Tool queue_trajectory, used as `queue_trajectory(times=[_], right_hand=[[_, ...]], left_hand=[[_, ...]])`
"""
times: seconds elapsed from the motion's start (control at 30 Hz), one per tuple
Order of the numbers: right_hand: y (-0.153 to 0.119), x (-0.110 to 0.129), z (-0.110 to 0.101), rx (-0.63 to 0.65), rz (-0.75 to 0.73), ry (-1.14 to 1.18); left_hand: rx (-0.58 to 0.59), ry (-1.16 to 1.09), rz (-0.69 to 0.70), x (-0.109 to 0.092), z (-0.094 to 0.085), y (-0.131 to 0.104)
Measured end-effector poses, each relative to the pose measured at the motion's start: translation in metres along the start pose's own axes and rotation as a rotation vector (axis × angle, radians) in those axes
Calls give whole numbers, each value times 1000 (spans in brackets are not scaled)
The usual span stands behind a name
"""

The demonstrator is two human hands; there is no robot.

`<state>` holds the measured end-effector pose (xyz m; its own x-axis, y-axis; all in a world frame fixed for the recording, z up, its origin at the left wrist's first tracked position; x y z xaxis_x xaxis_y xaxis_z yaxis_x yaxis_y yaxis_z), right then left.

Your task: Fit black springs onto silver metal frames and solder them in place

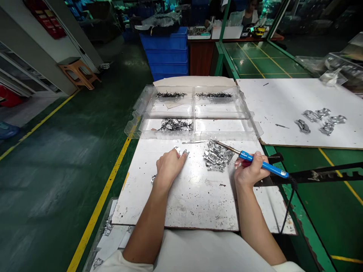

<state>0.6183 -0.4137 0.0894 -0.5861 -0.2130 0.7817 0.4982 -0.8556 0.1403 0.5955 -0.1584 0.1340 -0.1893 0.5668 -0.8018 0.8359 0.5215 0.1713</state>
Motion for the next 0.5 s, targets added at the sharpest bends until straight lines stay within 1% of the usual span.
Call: queue_trajectory(times=[0.07, 0.1, 0.13, 0.2, 0.23, 0.27, 0.33, 0.37, 0.43, 0.5], right_hand=[[0, 0, 0, -19, -3, 7], [1, 0, 0, -29, -4, 9], [1, 1, 0, -38, -4, 10], [2, 1, 0, -60, -15, 3], [3, 2, 0, -71, -24, -3], [4, 2, -1, -83, -33, -10], [6, 3, -2, -107, -36, -18], [7, 3, -2, -118, -28, -16], [9, 2, -3, -138, -6, -1], [9, 1, -3, -145, 9, 13]], left_hand=[[-9, -62, 27, -10, 1, -8], [27, -119, 65, -16, 6, -14], [94, -191, 118, -22, 14, -21], [297, -314, 263, -30, 36, -35], [370, -328, 344, -32, 48, -41], [412, -300, 421, -32, 59, -46], [412, -202, 522, -30, 76, -50], [395, -160, 547, -28, 82, -50], [362, -117, 566, -26, 86, -48], [341, -103, 571, -26, 85, -44]])
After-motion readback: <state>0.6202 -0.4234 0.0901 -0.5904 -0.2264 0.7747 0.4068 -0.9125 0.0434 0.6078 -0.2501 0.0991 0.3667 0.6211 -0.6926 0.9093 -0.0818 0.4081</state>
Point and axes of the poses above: each hand's wrist, its own y-axis towards the middle knuckle, its own z-axis out of the palm, x = y × z, the point moved 2 cm from there along y, towards the middle knuckle, and after that the axes turned 11 degrees about -x, right-handed, at the moved point
